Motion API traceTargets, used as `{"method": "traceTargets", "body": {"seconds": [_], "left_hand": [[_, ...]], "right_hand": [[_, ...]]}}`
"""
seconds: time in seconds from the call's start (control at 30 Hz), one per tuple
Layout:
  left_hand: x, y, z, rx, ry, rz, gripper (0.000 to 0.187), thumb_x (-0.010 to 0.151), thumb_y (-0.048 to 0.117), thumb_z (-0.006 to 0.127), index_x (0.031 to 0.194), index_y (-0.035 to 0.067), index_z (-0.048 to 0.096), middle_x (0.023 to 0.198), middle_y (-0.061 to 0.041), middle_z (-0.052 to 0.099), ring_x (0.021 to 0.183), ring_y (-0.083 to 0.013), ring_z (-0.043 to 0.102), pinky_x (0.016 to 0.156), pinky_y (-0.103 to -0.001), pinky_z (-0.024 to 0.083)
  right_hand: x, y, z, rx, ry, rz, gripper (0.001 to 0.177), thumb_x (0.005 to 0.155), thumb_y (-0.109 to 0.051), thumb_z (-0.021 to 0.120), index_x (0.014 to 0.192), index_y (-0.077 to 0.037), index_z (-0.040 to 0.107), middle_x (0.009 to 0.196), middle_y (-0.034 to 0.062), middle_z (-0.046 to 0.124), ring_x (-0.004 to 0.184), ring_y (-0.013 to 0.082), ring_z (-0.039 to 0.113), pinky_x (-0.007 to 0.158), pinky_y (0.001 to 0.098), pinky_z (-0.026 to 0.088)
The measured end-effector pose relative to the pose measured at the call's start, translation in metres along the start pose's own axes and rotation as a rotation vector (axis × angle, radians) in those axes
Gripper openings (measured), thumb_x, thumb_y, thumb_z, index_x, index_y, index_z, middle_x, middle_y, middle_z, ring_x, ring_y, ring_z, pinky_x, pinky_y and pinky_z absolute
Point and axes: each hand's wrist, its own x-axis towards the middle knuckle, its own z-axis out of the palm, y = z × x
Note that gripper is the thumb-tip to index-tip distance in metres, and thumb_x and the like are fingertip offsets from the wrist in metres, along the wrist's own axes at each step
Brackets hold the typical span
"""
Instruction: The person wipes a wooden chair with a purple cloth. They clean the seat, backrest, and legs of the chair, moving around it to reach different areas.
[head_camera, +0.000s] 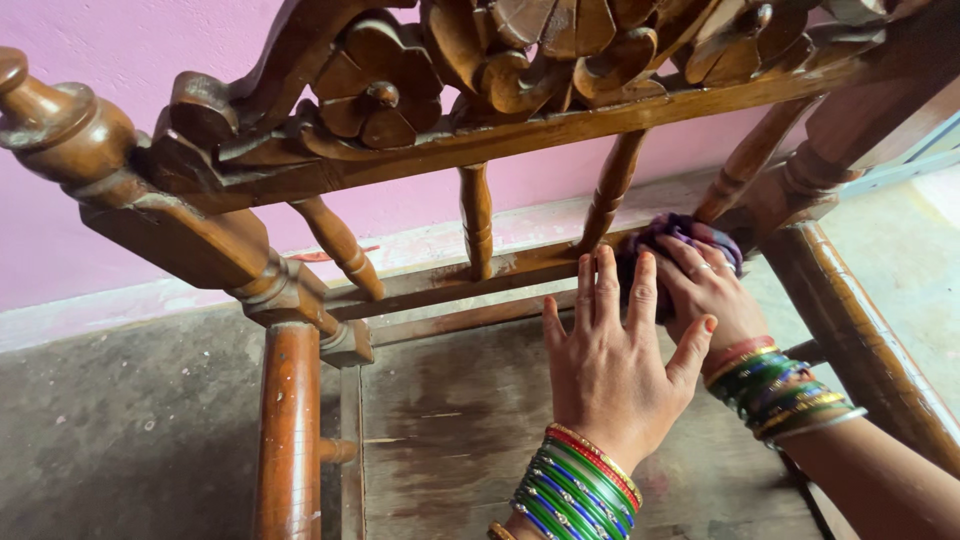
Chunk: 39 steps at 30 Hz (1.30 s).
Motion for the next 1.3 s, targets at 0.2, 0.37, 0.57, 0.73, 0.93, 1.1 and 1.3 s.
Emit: {"method": "traceTargets", "body": {"seconds": [0.2,0.37,0.57,0.73,0.93,1.1,1.3], "left_hand": [[-0.001,0.002,0.002,-0.013,0.017,0.005,0.077,0.103,0.065,0.039,0.157,0.009,0.046,0.161,-0.026,0.038,0.154,-0.0364,0.033,0.117,-0.066,0.023],[0.005,0.012,0.005,-0.034,0.019,0.008,0.076,0.104,0.065,0.039,0.157,0.011,0.046,0.163,-0.025,0.039,0.154,-0.0352,0.033,0.118,-0.067,0.022],[0.011,0.015,0.003,-0.037,0.013,0.016,0.076,0.103,0.065,0.038,0.156,0.012,0.047,0.162,-0.024,0.039,0.154,-0.0346,0.034,0.119,-0.067,0.023],[0.008,0.012,0.006,-0.039,0.009,0.004,0.076,0.104,0.065,0.038,0.156,0.011,0.047,0.164,-0.024,0.038,0.155,-0.0345,0.034,0.119,-0.066,0.022],[0.006,0.011,0.012,-0.041,-0.007,-0.001,0.077,0.104,0.066,0.038,0.156,0.01,0.046,0.163,-0.024,0.038,0.154,-0.0364,0.033,0.118,-0.066,0.021],[0.003,0.013,0.016,-0.029,-0.024,-0.003,0.075,0.104,0.066,0.038,0.155,0.012,0.048,0.162,-0.024,0.039,0.154,-0.036,0.034,0.119,-0.066,0.02],[-0.001,0.016,0.019,-0.034,-0.025,-0.001,0.074,0.104,0.064,0.039,0.154,0.011,0.049,0.162,-0.025,0.039,0.153,-0.035,0.034,0.118,-0.066,0.02]], "right_hand": [[-0.037,-0.006,-0.027,0.178,0.313,0.241,0.066,0.078,0.005,0.067,0.141,-0.015,0.062,0.145,0.0117,0.061,0.139,0.0333,0.053,0.122,0.0414,0.042],[-0.025,-0.002,-0.028,0.183,0.599,0.229,0.072,0.091,-0.001,0.078,0.155,-0.006,0.047,0.161,0.0204,0.041,0.151,0.0386,0.043,0.128,0.0466,0.038],[0.018,0.014,0.0,0.161,0.63,0.203,0.081,0.105,-0.002,0.077,0.169,-0.01,0.029,0.174,0.02,0.008,0.158,0.0432,0.023,0.133,0.046,0.028],[0.025,0.014,0.007,0.176,0.467,0.239,0.1,0.09,-0.003,0.08,0.173,-0.01,0.023,0.173,0.0274,-0.004,0.163,0.0546,0.01,0.137,0.0557,0.027],[0.013,0.019,0.024,0.164,0.374,0.255,0.097,0.091,0.001,0.073,0.173,-0.012,0.023,0.17,0.0317,-0.005,0.161,0.054,0.013,0.131,0.0477,0.035],[0.002,0.022,0.028,0.198,0.324,0.207,0.092,0.089,-0.009,0.076,0.166,-0.009,0.025,0.166,0.0352,-0.001,0.154,0.0579,0.021,0.119,0.0504,0.041],[-0.01,0.025,0.034,0.169,0.316,0.17,0.083,0.094,-0.002,0.069,0.167,-0.014,0.031,0.17,0.0333,0.009,0.153,0.0536,0.033,0.122,0.0517,0.042]]}}
